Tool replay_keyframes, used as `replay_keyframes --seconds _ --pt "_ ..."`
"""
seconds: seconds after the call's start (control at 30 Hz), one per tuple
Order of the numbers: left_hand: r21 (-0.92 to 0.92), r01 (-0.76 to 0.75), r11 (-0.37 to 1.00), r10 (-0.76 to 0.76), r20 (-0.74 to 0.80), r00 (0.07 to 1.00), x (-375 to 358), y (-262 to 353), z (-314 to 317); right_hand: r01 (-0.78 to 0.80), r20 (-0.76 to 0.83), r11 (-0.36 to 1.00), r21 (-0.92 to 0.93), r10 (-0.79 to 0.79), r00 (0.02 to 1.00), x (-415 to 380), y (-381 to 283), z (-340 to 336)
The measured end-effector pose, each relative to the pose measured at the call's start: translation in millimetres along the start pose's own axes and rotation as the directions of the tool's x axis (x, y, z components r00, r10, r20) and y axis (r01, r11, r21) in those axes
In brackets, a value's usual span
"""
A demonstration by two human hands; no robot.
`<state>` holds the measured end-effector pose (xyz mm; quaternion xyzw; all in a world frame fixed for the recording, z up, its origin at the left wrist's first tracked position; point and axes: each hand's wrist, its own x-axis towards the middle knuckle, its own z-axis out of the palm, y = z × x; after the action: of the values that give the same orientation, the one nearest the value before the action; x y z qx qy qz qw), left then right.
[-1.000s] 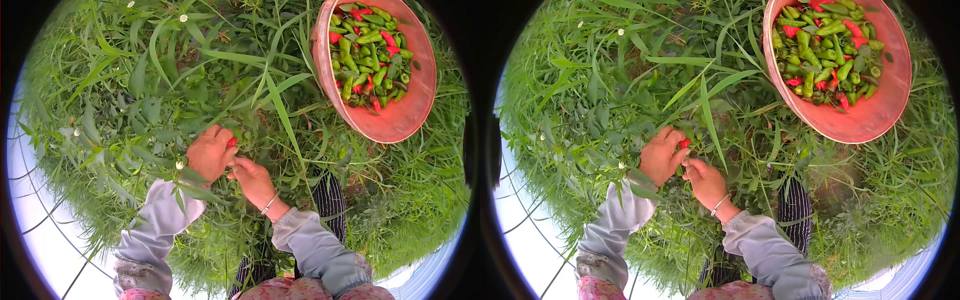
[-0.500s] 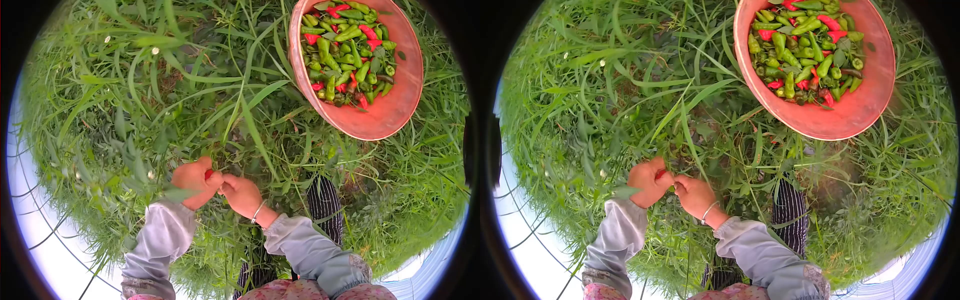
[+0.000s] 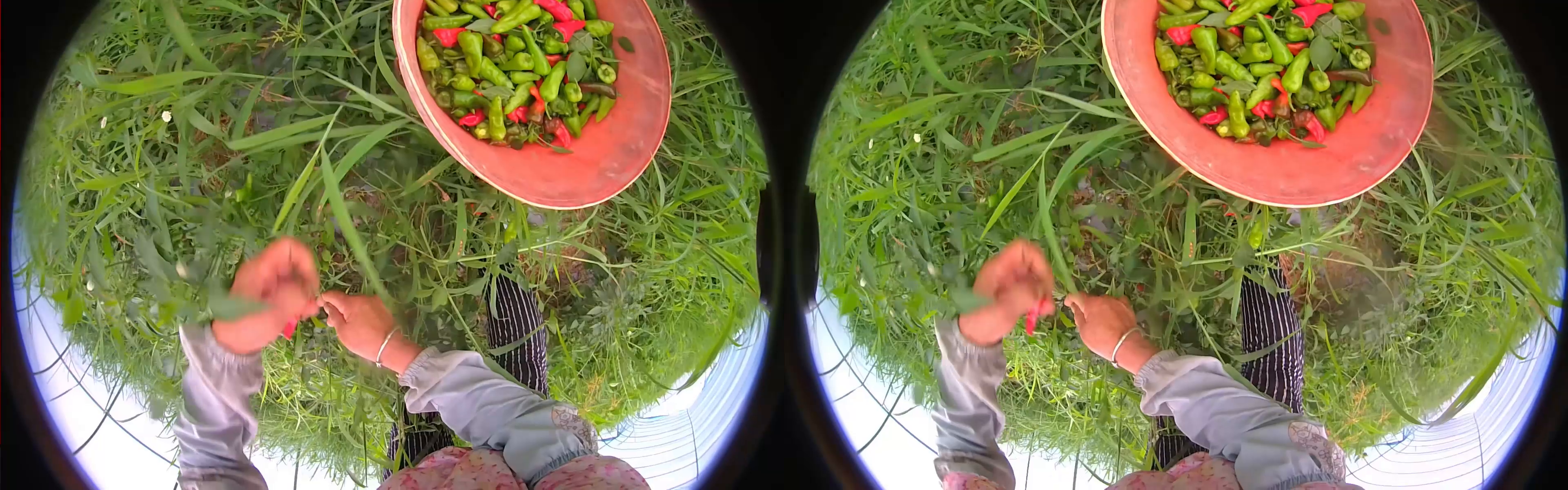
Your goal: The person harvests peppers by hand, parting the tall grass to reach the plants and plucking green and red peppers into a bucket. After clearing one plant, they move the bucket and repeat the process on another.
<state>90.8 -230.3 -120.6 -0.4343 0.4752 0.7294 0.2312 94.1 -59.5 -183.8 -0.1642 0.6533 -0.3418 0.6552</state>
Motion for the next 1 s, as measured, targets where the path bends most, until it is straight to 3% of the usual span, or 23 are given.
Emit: replay_keyframes --seconds 0.07,0.13,0.2,0.3,0.4,0.43,0.53,0.63,0.73,0.77,0.87,0.9,1.0 --pt "0.262 -0.018 0.965 0.068 -0.186 0.980 42.1 6.2 -4.3 0.019 0.008 0.999 -0.040 -0.019 1.000 1.5 0.0 -2.1" --pt "0.742 -0.129 0.658 0.468 -0.269 0.842 97.1 -13.4 -33.7 0.013 0.003 0.999 -0.040 -0.012 1.000 1.1 -1.8 -1.3" --pt "0.838 0.139 0.527 0.327 -0.351 0.877 129.0 -13.1 -35.9 0.017 0.000 0.999 -0.045 -0.017 1.000 1.2 -0.3 -0.1" --pt "0.973 0.166 0.158 0.214 -0.198 0.957 163.8 -37.8 -45.3 -0.022 0.003 0.999 -0.025 0.022 1.000 -1.1 -0.3 -3.4" --pt "0.969 0.210 -0.129 0.016 -0.209 0.978 165.1 -38.7 -23.6 0.015 -0.026 0.996 -0.087 -0.017 1.000 0.4 6.5 2.8" --pt "0.960 0.202 -0.192 0.022 -0.201 0.979 165.4 -44.5 -21.9 0.002 -0.013 1.000 -0.025 -0.002 1.000 -0.5 6.6 3.9" --pt "0.986 0.142 0.085 0.168 -0.155 0.973 142.6 -34.5 -21.6 -0.031 0.000 0.999 0.010 0.031 1.000 -1.0 2.8 1.6" --pt "0.985 -0.003 0.170 0.252 -0.040 0.967 128.4 -53.3 -42.5 -0.007 -0.019 0.999 -0.036 0.006 1.000 -0.4 4.8 8.5" --pt "0.948 0.022 0.316 0.205 -0.091 0.975 112.2 -55.9 -43.6 0.052 -0.025 0.995 -0.079 -0.054 0.998 -0.7 9.0 14.0" --pt "0.972 0.043 0.230 0.297 -0.113 0.948 108.5 -60.5 -40.0 0.066 -0.044 0.994 -0.084 -0.069 0.997 -1.8 9.9 16.3" --pt "0.921 -0.004 0.389 0.250 -0.101 0.963 83.4 -54.8 -5.7 0.094 -0.088 0.990 -0.101 -0.103 0.991 -2.2 15.8 19.0" --pt "0.976 -0.036 0.215 0.321 -0.036 0.946 80.2 -62.7 2.7 0.100 -0.090 0.990 -0.100 -0.109 0.990 -0.7 16.7 17.9" --pt "0.951 -0.055 0.304 0.552 -0.129 0.824 101.6 -65.0 -0.4 0.060 -0.053 0.982 -0.180 -0.070 0.996 0.1 11.5 14.8"
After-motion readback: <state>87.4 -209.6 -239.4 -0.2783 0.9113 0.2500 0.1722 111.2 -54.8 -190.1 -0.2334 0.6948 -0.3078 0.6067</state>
